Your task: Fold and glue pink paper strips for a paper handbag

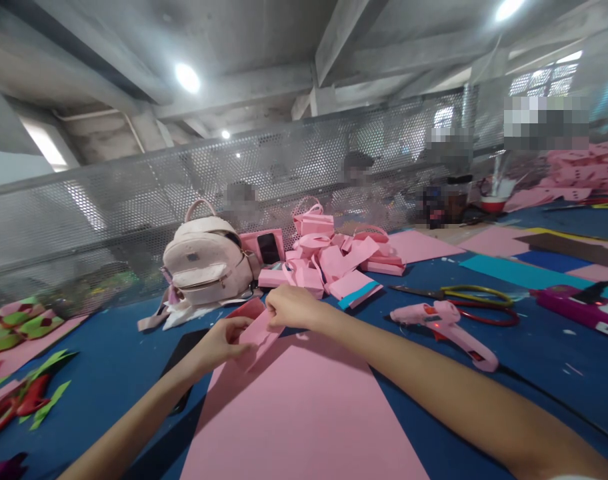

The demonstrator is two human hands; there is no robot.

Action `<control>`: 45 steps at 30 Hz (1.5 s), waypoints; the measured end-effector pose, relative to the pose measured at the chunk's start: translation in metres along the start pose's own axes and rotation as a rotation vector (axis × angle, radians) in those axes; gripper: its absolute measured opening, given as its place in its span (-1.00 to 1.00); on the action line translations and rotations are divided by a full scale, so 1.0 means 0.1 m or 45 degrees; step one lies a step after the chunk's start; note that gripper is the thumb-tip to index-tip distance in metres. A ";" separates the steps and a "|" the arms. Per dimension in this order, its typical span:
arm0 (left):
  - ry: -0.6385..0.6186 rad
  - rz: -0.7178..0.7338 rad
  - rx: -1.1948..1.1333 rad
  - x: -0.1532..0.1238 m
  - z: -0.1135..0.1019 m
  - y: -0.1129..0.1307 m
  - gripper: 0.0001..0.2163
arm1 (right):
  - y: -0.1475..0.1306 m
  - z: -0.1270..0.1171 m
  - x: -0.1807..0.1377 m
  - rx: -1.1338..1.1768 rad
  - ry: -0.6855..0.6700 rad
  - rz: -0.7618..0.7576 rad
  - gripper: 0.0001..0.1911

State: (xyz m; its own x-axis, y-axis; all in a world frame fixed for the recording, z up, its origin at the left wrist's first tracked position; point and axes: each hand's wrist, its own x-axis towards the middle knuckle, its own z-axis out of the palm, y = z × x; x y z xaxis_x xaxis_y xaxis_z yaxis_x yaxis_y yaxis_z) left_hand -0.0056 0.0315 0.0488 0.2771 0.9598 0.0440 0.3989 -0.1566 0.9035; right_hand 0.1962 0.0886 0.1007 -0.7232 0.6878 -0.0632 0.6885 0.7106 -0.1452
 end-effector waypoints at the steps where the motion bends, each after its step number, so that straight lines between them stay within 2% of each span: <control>1: 0.000 0.002 0.014 0.00 0.00 0.00 -0.66 | -0.02 0.02 0.01 0.012 0.026 -0.006 -0.72; 5: 0.042 0.027 0.119 0.01 -0.02 0.00 -0.68 | -0.12 0.08 0.02 0.079 0.164 -0.005 -0.82; 7: 0.053 0.038 0.166 0.00 -0.02 0.01 -0.69 | -0.16 0.09 0.01 0.117 0.217 0.000 -0.81; 12: 0.049 0.043 0.202 0.00 -0.02 0.03 -0.70 | -0.19 0.10 0.01 0.170 0.256 -0.014 -0.71; 16: -0.008 0.030 0.135 0.00 0.00 0.02 -0.66 | -0.13 0.08 0.01 0.165 0.269 -0.053 -0.51; 18: -0.051 0.019 0.092 -0.01 0.00 0.01 -0.63 | -0.08 0.06 0.01 0.152 0.261 -0.076 -0.48; 22: -0.113 0.025 0.076 -0.03 0.00 0.03 -0.59 | 0.00 0.01 0.01 0.122 0.227 -0.113 -0.66; 28: -0.090 0.050 0.295 -0.07 -0.03 0.12 -0.63 | 0.08 0.01 0.01 0.104 0.155 -0.142 -0.82; 33: -0.032 0.066 0.502 -0.11 -0.05 0.18 -0.77 | 0.14 0.01 0.03 0.072 0.084 -0.166 -0.82; 42: -0.039 0.158 0.575 -0.10 -0.06 0.16 -0.79 | 0.17 0.01 0.03 -0.021 -0.049 -0.149 -0.72; 45: -0.005 0.206 0.616 -0.11 -0.07 0.16 -0.88 | 0.17 -0.01 0.03 -0.039 -0.062 -0.140 -0.71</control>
State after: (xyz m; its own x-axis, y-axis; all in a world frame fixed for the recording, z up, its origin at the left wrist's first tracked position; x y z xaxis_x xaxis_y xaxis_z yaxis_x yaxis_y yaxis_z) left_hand -0.0089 0.0201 0.0656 0.3718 0.9135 0.1650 0.7091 -0.3942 0.5846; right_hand 0.2056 0.1025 0.0989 -0.7959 0.5977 -0.0965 0.6055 0.7862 -0.1238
